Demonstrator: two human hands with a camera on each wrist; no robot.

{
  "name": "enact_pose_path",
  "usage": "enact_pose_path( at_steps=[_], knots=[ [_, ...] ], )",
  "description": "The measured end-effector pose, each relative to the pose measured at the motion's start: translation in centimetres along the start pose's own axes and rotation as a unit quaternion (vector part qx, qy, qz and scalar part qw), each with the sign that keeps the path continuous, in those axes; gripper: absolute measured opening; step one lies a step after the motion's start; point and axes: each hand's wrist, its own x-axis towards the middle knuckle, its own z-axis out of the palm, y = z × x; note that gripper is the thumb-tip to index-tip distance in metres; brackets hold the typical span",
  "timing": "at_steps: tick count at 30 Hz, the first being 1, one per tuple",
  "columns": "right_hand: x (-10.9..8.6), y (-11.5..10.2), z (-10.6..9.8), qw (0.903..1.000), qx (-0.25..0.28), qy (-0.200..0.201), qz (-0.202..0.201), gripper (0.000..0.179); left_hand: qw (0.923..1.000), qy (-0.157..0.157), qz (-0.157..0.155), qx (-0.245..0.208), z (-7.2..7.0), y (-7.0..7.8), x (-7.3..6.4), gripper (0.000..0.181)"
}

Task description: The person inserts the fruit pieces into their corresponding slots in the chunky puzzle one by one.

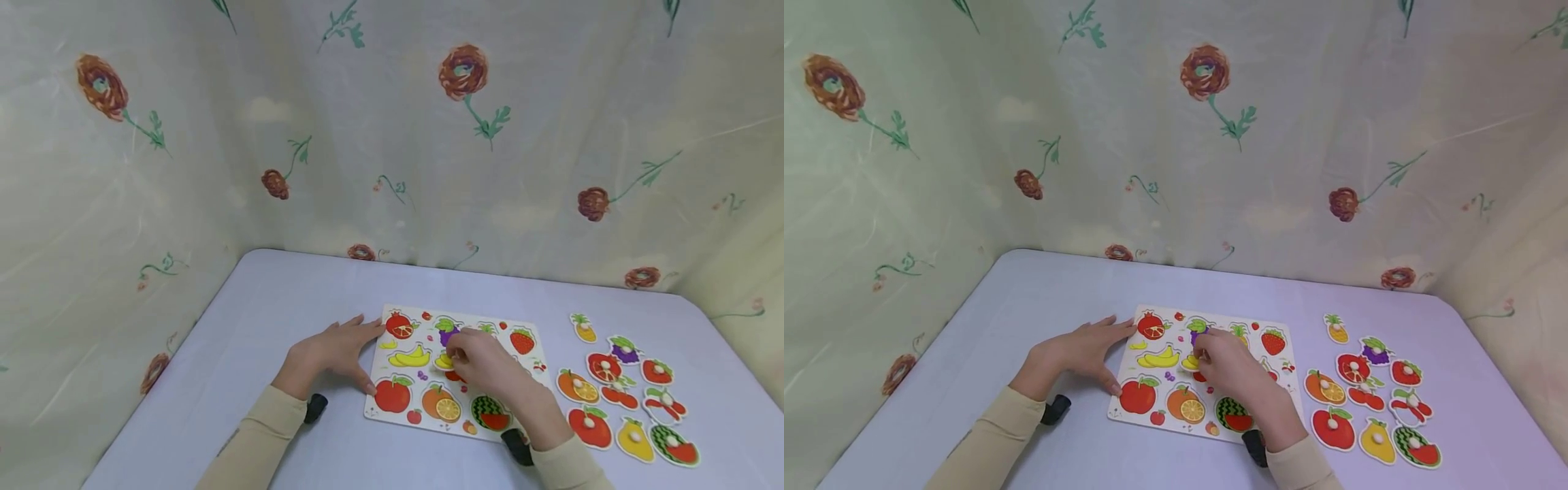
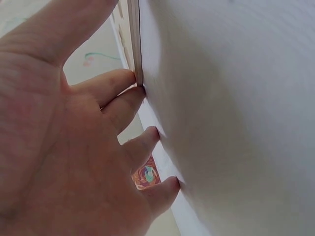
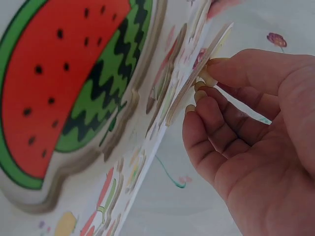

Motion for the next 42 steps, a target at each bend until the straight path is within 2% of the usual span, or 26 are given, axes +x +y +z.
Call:
enact_pose_path(
  at_steps=[22, 34, 42],
  knots=[
    [0.8, -1.4, 1.6, 0.9998, 0.008, -0.002, -0.015, 0.012, 0.9999, -0.003, -0.012, -0.012, 0.6, -0.1, 0.4, 0.105],
    [1.6, -3.5, 1.7, 0.9993, 0.006, -0.008, -0.037, 0.011, 0.9999, 0.002, -0.007, -0.009, 0.2, -0.3, 0.3, 0.106],
    [2.4, -4.8, 2.1, 0.9996, 0.019, -0.016, -0.016, 0.007, 0.9999, -0.001, -0.005, -0.011, 0.0, -0.2, 0.0, 0.106]
  ],
)
